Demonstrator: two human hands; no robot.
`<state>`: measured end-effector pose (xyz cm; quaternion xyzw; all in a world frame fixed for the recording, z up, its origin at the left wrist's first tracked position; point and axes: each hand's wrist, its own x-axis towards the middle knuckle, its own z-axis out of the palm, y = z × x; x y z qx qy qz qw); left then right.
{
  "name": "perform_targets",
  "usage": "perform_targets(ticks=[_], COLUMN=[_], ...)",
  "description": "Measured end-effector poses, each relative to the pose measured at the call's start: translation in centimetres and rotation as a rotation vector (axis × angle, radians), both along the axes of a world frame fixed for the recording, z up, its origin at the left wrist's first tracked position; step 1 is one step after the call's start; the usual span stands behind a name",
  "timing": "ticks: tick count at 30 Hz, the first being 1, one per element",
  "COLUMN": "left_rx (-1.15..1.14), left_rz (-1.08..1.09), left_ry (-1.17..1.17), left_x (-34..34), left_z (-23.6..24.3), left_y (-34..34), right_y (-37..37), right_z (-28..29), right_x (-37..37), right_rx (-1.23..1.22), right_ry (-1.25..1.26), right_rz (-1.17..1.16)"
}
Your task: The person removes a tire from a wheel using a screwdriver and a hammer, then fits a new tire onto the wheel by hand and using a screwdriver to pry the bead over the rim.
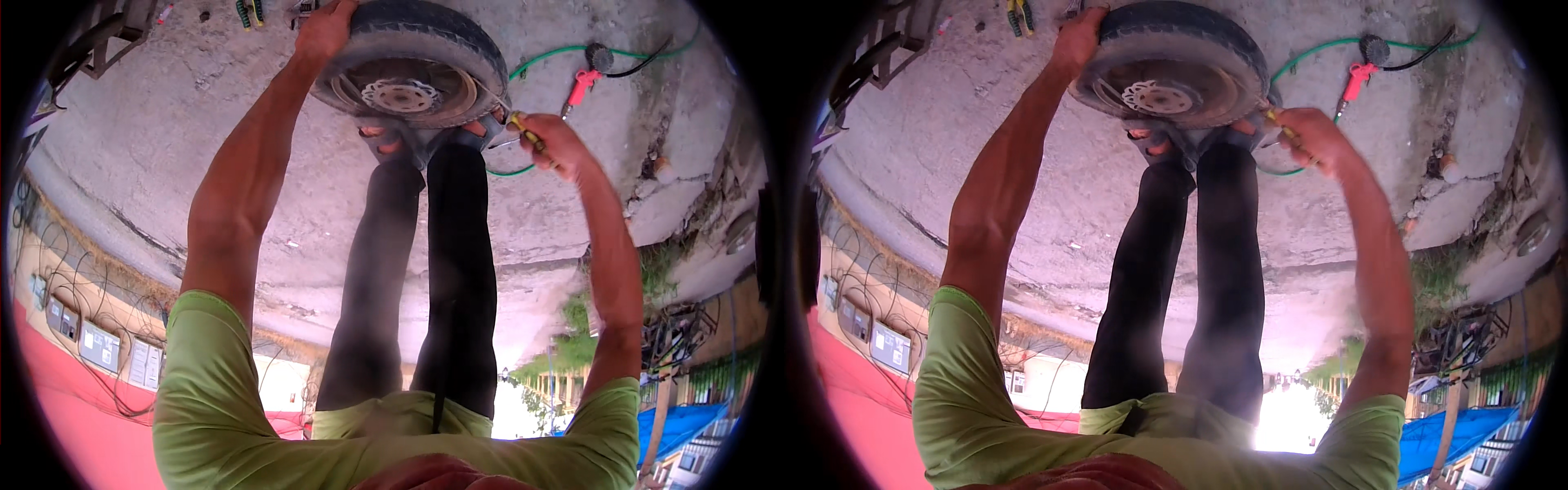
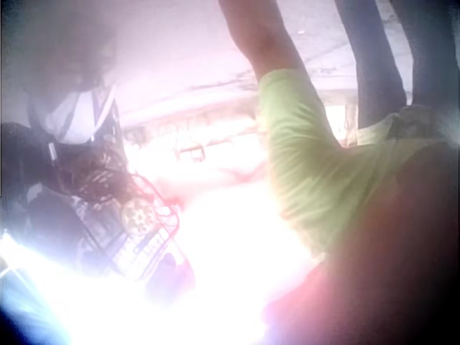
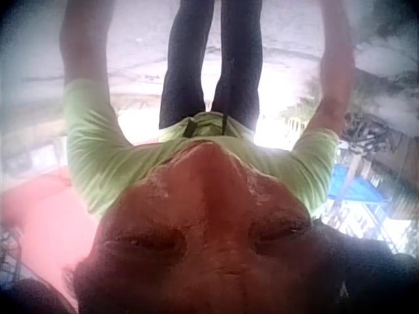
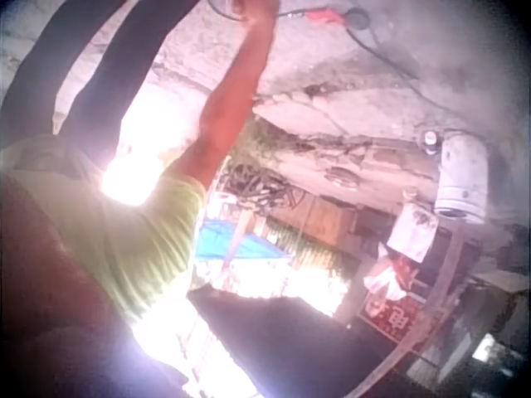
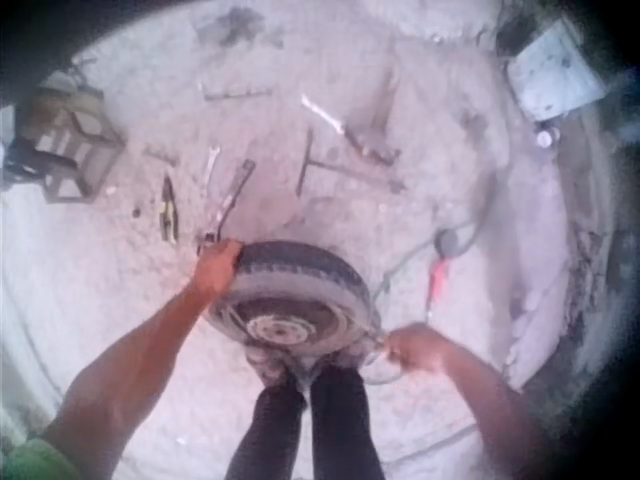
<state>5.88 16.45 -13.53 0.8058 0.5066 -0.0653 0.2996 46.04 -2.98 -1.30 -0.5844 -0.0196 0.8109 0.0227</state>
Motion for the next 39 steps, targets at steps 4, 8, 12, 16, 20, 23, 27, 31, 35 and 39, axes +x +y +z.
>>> perform_targets(ticks=[4, 8, 12, 16, 20, 23, 27, 31, 35, 39], left_rx=[-0.025, -0.078, -0.105, 0.011, -0.033, -0.103, -0.144, -0.086, -0.033, 0.055], left_rz=[0.006, 0.000, 0.062, 0.009, 0.062, 0.253, 0.309, 0.140, 0.029, 0.017], left_ry=[0.021, 0.124, 0.135, 0.054, 0.038, 0.037, 0.102, 0.131, 0.096, -0.014], left_x=[1.8, 1.8, 2.1, -1.4, 0.3, 3.1, 3.0, 1.1, 2.6, 1.0], left_z=[1.2, 1.0, 0.8, -0.7, -0.3, 0.8, 0.9, 0.4, 0.4, 0.0], left_y=[-0.4, -0.2, -0.5, -0.1, -0.9, -0.8, -1.0, -0.5, -1.2, -1.1], right_y=[4.2, 5.6, 0.9, -2.2, -6.4, -3.3, -4.7, -6.6, -10.0, -9.0], right_z=[-4.1, -4.8, -3.6, 0.5, -1.3, 0.3, -2.6, -4.8, -8.8, -10.1], right_x=[6.3, 6.3, 3.0, -8.0, -16.0, -20.7, -24.2, -24.5, -22.2, -23.1], right_rx=[-0.141, -0.080, -0.077, -0.051, 0.147, 0.077, 0.196, 0.378, 0.478, 0.395], right_ry=[0.236, 0.193, 0.077, -0.227, -0.432, -0.536, -0.725, -0.957, -0.987, -0.860], right_rz=[0.122, 0.238, 0.025, -0.270, -0.594, -0.917, -0.839, -0.361, -0.068, 0.091])
